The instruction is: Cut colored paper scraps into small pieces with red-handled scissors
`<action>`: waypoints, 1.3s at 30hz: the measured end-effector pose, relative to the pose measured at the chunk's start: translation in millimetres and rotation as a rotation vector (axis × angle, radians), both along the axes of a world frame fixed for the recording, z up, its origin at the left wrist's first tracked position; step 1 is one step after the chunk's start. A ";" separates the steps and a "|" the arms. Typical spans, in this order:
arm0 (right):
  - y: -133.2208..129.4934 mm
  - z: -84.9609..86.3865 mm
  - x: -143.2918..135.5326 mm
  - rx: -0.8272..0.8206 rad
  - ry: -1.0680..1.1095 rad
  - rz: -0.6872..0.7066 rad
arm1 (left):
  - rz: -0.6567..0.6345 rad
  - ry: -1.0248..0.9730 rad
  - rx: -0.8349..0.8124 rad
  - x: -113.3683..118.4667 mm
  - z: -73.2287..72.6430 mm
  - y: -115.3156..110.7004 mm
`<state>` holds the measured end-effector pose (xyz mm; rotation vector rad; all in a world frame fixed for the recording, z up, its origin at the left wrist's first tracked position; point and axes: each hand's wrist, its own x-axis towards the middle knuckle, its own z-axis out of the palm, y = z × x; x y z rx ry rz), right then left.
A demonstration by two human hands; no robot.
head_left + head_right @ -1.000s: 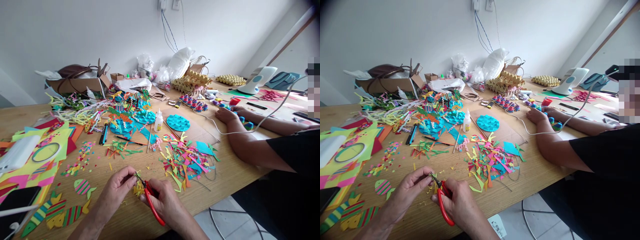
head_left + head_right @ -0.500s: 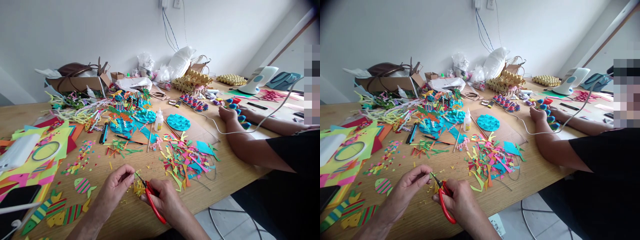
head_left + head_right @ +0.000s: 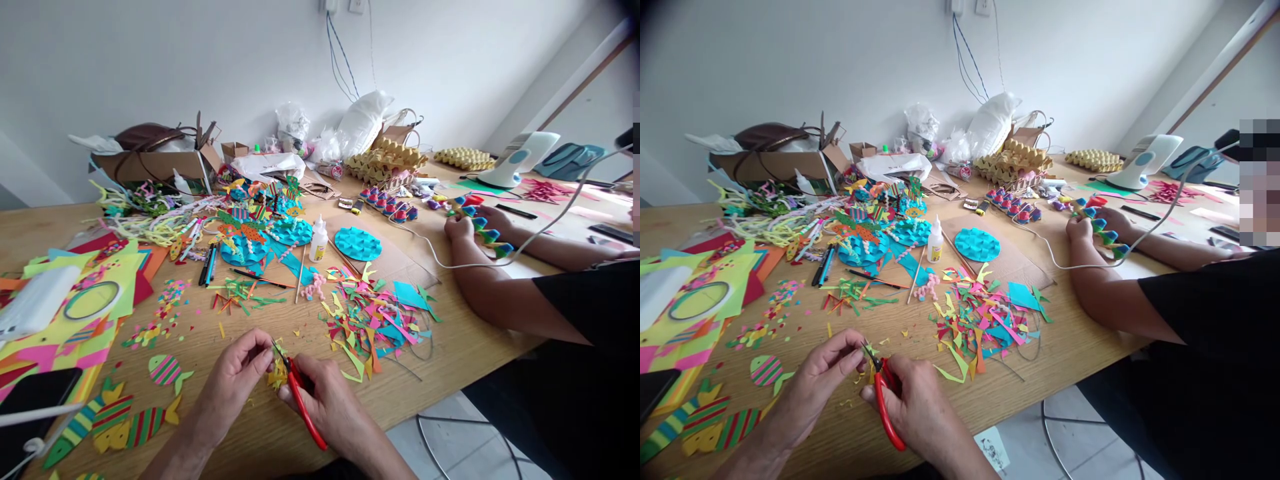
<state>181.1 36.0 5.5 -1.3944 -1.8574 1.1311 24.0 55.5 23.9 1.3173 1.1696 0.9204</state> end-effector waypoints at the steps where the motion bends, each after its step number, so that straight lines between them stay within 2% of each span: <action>1: -0.2 -0.4 -0.1 -0.001 0.007 -0.004 | 0.000 -0.003 0.002 0.2 0.0 0.1; 10: -0.5 -5.5 -0.4 -0.014 0.051 -0.014 | 0.029 0.006 -0.019 -1.4 1.8 -1.9; 24: 1.6 -4.4 0.7 -0.045 0.035 -0.022 | 0.089 -0.028 -0.027 -3.9 -3.3 -2.3; 39: -1.5 -5.7 2.7 0.015 0.002 0.038 | -0.037 0.065 -0.030 -4.3 0.9 -1.8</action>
